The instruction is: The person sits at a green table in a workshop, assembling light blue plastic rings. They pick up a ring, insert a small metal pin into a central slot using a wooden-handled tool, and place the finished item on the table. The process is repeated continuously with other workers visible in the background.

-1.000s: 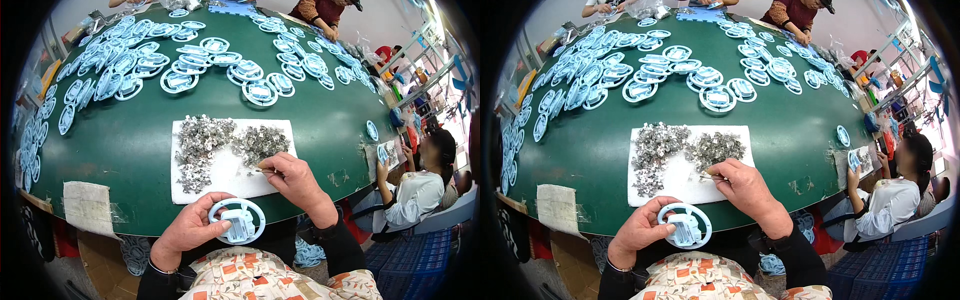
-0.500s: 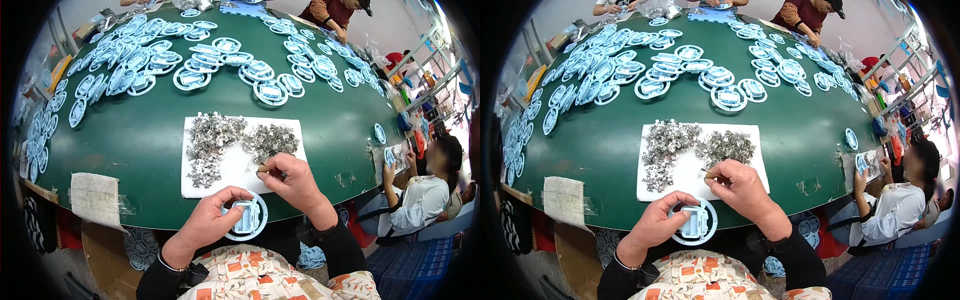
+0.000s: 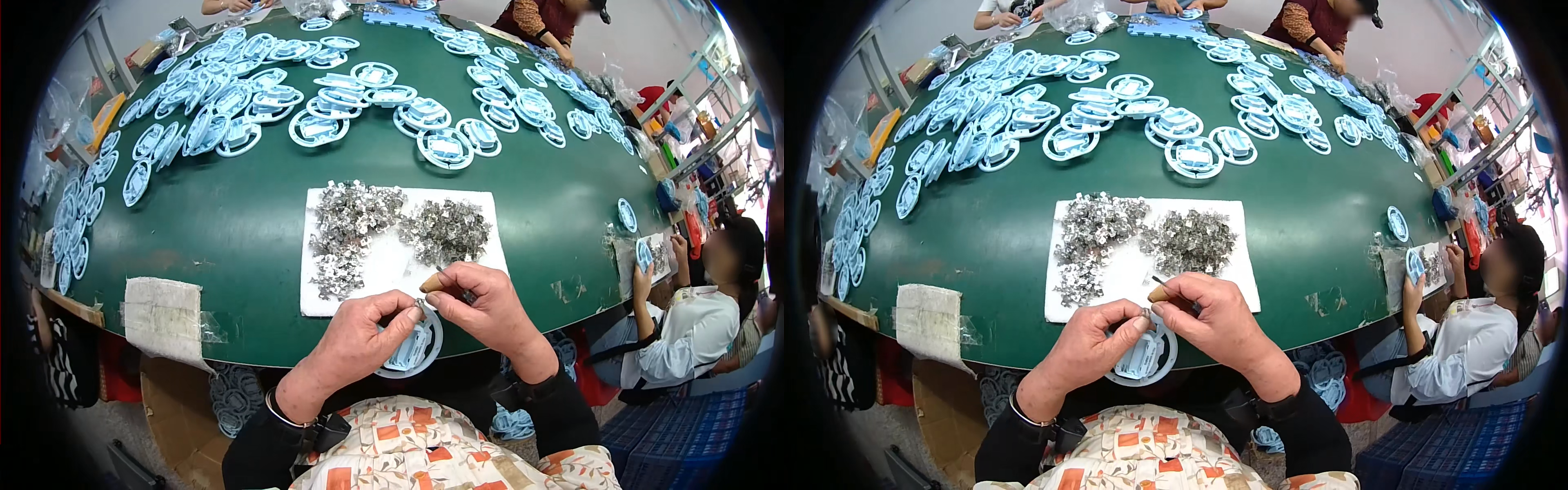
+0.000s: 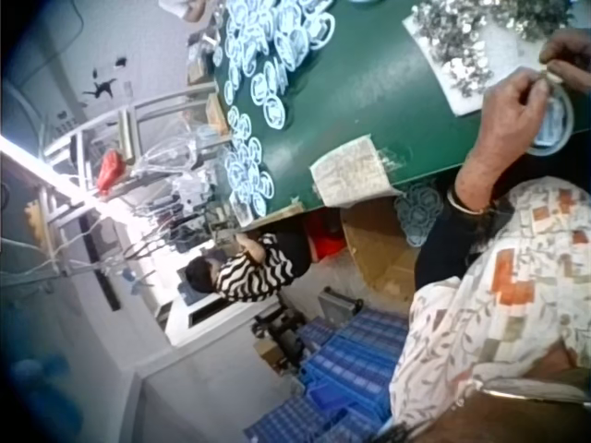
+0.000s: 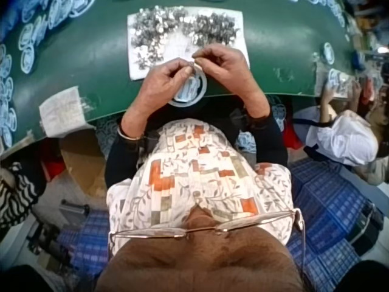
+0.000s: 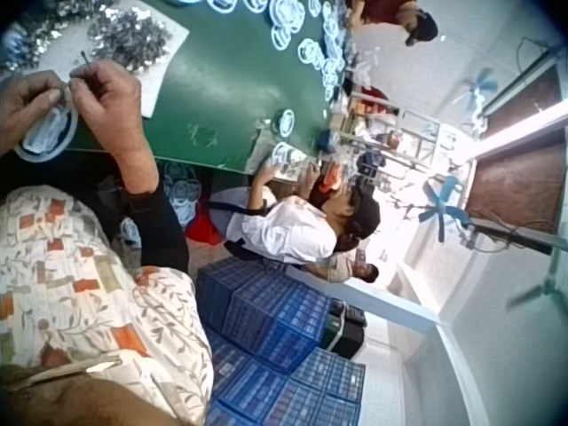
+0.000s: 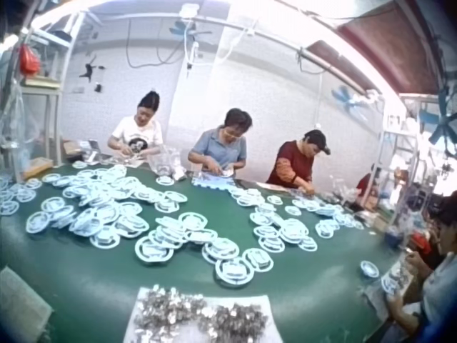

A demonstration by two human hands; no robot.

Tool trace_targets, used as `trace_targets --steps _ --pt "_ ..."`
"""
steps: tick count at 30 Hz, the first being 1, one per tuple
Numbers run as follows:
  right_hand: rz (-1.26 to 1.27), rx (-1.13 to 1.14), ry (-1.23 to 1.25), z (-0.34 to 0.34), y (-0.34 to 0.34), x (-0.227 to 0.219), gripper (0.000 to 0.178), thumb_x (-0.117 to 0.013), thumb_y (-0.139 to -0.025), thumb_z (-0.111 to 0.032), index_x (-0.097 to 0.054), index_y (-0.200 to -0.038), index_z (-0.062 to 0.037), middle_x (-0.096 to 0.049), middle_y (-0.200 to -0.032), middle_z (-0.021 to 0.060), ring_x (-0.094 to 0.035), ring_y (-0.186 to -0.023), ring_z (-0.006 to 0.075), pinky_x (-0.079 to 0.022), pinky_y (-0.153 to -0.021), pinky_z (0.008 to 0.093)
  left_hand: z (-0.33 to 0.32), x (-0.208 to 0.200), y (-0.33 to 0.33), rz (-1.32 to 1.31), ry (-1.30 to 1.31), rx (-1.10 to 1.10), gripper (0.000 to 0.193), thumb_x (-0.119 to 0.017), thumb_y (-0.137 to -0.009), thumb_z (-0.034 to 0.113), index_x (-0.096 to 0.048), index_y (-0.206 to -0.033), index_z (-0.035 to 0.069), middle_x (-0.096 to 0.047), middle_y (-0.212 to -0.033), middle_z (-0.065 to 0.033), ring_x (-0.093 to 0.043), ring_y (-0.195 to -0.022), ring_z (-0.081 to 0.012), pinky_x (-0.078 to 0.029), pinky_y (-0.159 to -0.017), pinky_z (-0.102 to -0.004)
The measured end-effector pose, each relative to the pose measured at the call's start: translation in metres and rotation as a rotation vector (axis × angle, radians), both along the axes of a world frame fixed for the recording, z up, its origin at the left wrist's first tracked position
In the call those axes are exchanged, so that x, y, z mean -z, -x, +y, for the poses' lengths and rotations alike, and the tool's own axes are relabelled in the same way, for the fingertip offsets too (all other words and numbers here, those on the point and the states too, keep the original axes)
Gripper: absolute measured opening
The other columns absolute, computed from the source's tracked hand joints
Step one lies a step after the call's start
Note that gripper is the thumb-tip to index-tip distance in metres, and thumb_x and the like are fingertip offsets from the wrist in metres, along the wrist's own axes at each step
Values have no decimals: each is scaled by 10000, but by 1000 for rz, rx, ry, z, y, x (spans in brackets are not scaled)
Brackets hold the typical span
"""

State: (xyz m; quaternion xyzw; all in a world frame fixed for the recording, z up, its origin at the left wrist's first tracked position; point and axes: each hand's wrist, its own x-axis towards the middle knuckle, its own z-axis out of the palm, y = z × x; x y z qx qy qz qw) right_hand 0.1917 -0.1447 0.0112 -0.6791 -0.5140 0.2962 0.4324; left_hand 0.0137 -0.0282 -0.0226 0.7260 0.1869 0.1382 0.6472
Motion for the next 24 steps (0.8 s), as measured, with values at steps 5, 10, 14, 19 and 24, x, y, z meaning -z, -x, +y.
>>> trace_targets --steps 5,10,14,19,24 --pt "211 -95 141 0 -6 1 110 -703 -896 -75 -691 -929 30 -639 -783 26 -525 -667 57 -448 -603 244 5 -7 1 56 -34 70 211 -605 -1015 192 -688 -1072 7 -621 -762 24 -528 -700 -44 -458 -635 -237" --pt "100 -2 57 -8 1 -4 87 -705 -885 -51 -678 -925 22 -603 -763 5 -507 -647 60 -424 -587 227 8 -7 9 122 137 16 316 -478 -1020 99 -616 -1295 27 -624 -890 28 -507 -745 -29 -439 -669 -218" --pt "-120 -59 -100 -11 15 10 89 -726 -848 -19 -671 -915 -1 -597 -757 49 -566 -609 118 -461 -559 263 7 12 6 78 73 -68 331 -462 -1015 80 -621 -1290 -15 -609 -822 30 -488 -690 -32 -432 -630 -227" --pt "-315 -87 -153 -8 20 19 140 -734 -793 -6 -651 -902 -30 -614 -764 71 -637 -616 200 -513 -555 316 9 10 5 140 37 -64 335 -450 -1013 86 -634 -1272 -19 -603 -785 19 -501 -676 -49 -435 -604 -243" --pt "-502 -127 -151 -8 22 23 173 -735 -774 -14 -636 -907 -62 -616 -773 54 -650 -647 223 -524 -568 336 8 13 3 151 24 -90 331 -451 -1008 89 -642 -1252 -27 -568 -724 23 -484 -645 -52 -420 -577 -254"
